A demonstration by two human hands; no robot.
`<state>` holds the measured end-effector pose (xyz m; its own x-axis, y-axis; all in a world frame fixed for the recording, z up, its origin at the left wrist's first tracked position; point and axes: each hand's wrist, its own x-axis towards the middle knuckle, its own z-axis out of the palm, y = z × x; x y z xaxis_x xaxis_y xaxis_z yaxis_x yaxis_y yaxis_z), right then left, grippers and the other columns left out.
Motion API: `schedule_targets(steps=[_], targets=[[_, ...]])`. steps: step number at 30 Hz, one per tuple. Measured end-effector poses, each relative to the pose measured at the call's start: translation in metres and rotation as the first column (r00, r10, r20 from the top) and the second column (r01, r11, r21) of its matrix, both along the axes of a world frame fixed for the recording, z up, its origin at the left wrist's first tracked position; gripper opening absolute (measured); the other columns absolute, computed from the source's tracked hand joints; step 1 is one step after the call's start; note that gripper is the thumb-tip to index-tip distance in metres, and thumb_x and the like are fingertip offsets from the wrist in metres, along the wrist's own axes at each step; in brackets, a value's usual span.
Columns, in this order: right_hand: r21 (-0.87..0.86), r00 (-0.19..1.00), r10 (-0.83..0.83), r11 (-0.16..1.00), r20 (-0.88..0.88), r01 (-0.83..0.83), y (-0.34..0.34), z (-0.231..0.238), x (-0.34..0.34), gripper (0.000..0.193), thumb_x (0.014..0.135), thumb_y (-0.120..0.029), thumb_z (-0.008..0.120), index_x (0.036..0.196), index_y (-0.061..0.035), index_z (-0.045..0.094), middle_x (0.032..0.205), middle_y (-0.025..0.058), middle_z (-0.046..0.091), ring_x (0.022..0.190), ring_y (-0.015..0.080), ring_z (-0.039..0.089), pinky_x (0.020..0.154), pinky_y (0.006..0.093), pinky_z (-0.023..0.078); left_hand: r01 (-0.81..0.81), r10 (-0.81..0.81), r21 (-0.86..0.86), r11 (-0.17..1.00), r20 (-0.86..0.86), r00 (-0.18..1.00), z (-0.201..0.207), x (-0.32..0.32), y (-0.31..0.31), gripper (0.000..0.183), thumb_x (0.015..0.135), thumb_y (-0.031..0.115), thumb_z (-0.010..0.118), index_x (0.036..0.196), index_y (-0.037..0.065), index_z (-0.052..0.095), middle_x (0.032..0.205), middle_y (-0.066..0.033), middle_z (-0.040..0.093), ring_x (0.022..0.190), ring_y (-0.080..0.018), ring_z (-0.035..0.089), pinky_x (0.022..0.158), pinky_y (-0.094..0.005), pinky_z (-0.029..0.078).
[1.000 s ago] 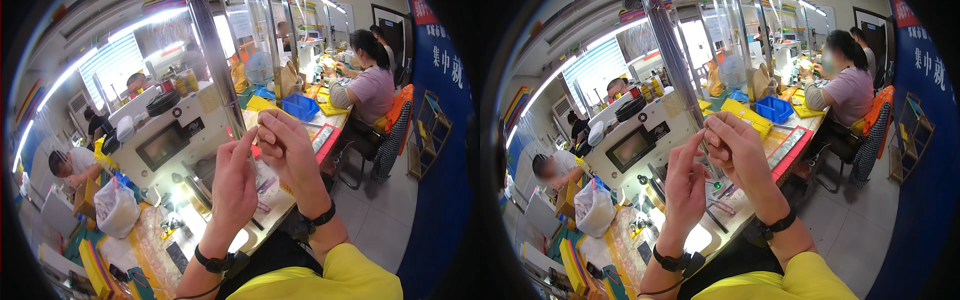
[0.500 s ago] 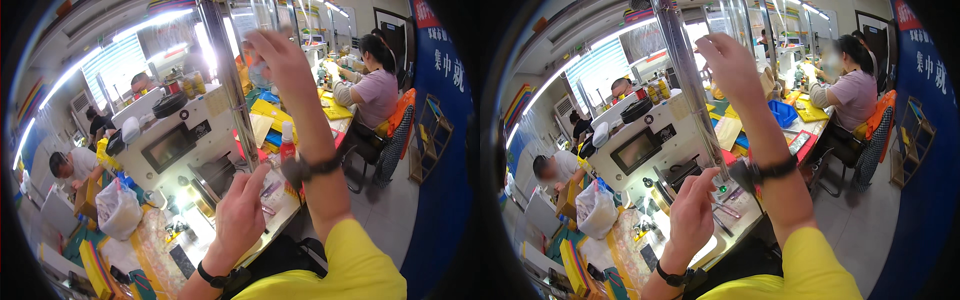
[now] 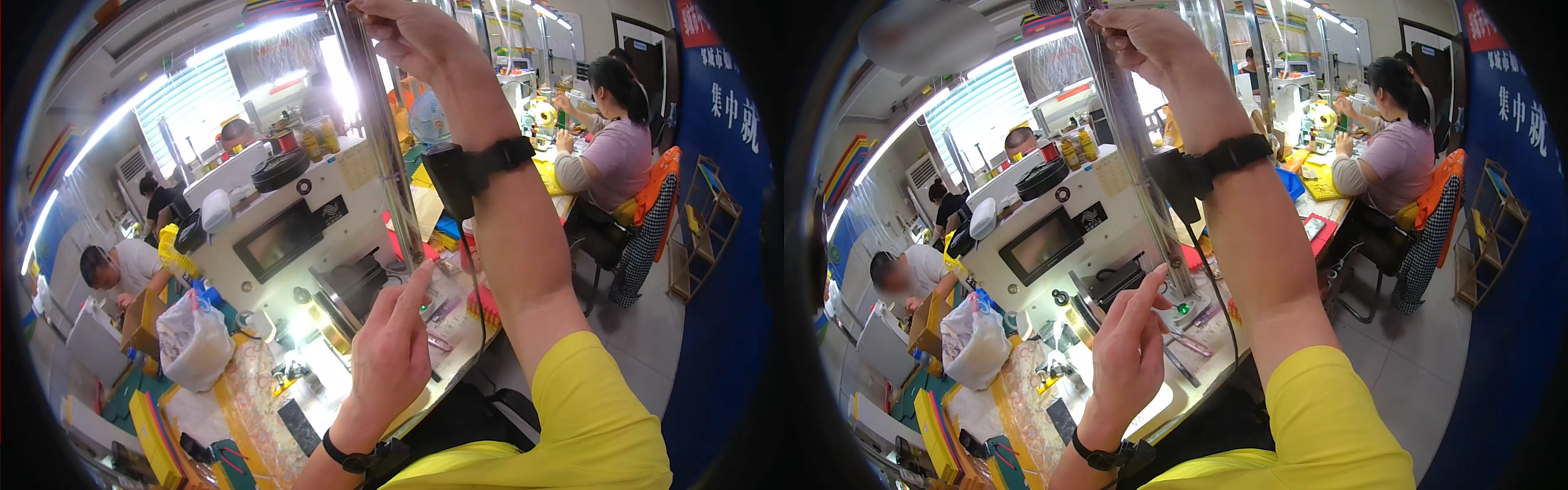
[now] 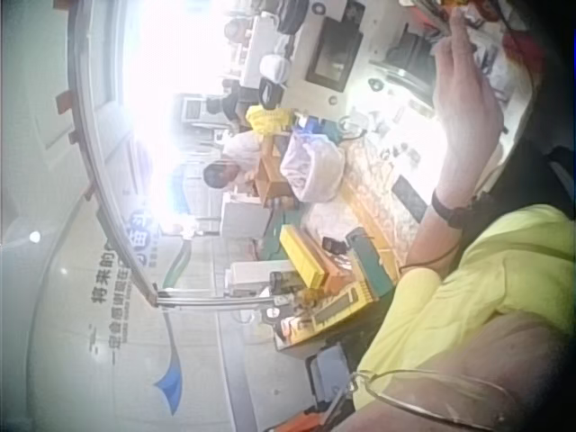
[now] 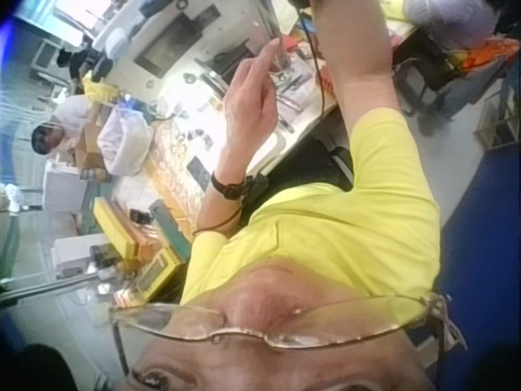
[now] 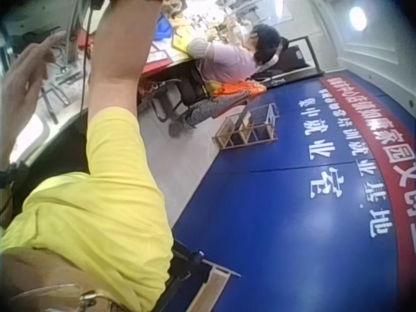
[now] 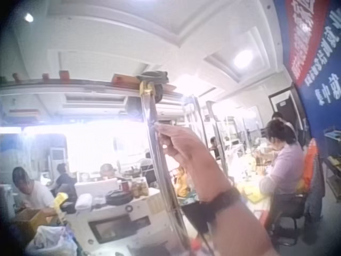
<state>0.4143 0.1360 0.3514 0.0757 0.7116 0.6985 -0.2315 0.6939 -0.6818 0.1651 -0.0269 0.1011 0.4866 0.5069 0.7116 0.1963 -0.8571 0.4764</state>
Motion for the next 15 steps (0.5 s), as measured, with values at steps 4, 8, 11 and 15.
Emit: schedule_targets(steps=[4,8,11,15], targets=[[0.001,0.999,-0.006,1.000,-0.048,0.006,0.010,0.004,0.002,0.009,0.105,-0.022,0.076,0.107,-0.0136,0.077,0.086,-0.0056,0.066,0.075,0.0086,0.057,0.068,0.0262,0.047,-0.004,0.004,-0.011,1.000,-0.008,1.000,0.002,-0.001,-0.006,0.070,0.094,-0.019,0.051,0.159,0.006,0.059,0.110,-0.0113,0.070,0.082,-0.0167,0.067,0.076,-0.0320,0.058],[0.163,0.990,0.033,0.987,-0.138,-0.011,0.004,0.005,-0.003,0.009,0.105,-0.022,0.076,0.103,-0.0144,0.073,0.086,-0.0058,0.064,0.075,0.0088,0.058,0.068,0.0250,0.047,0.055,-0.044,-0.087,0.995,0.125,0.991,0.002,0.003,-0.010,0.067,0.097,-0.019,0.048,0.160,0.004,0.057,0.117,-0.0124,0.068,0.085,-0.0164,0.069,0.077,-0.0319,0.058],[0.087,0.915,-0.050,0.992,-0.401,0.092,-0.028,-0.015,0.004,0.014,0.105,-0.023,0.076,0.102,-0.0117,0.069,0.088,-0.0029,0.063,0.077,0.0106,0.059,0.067,0.0256,0.048,0.091,-0.077,-0.091,0.992,0.154,0.985,0.001,0.007,-0.011,0.065,0.094,-0.021,0.049,0.153,0.003,0.063,0.124,-0.0146,0.066,0.088,-0.0187,0.071,0.077,-0.0316,0.058],[0.039,0.815,0.567,0.823,-0.119,-0.567,-0.096,-0.113,0.119,0.027,0.104,-0.021,0.079,0.120,-0.0020,0.067,0.107,0.0088,0.067,0.096,0.0205,0.065,0.094,0.0416,0.061,0.181,-0.187,-0.052,0.982,-0.140,0.972,-0.032,0.010,-0.023,0.068,0.083,-0.022,0.055,0.143,0.006,0.071,0.132,-0.0178,0.065,0.093,-0.0308,0.071,0.083,-0.0380,0.060]])
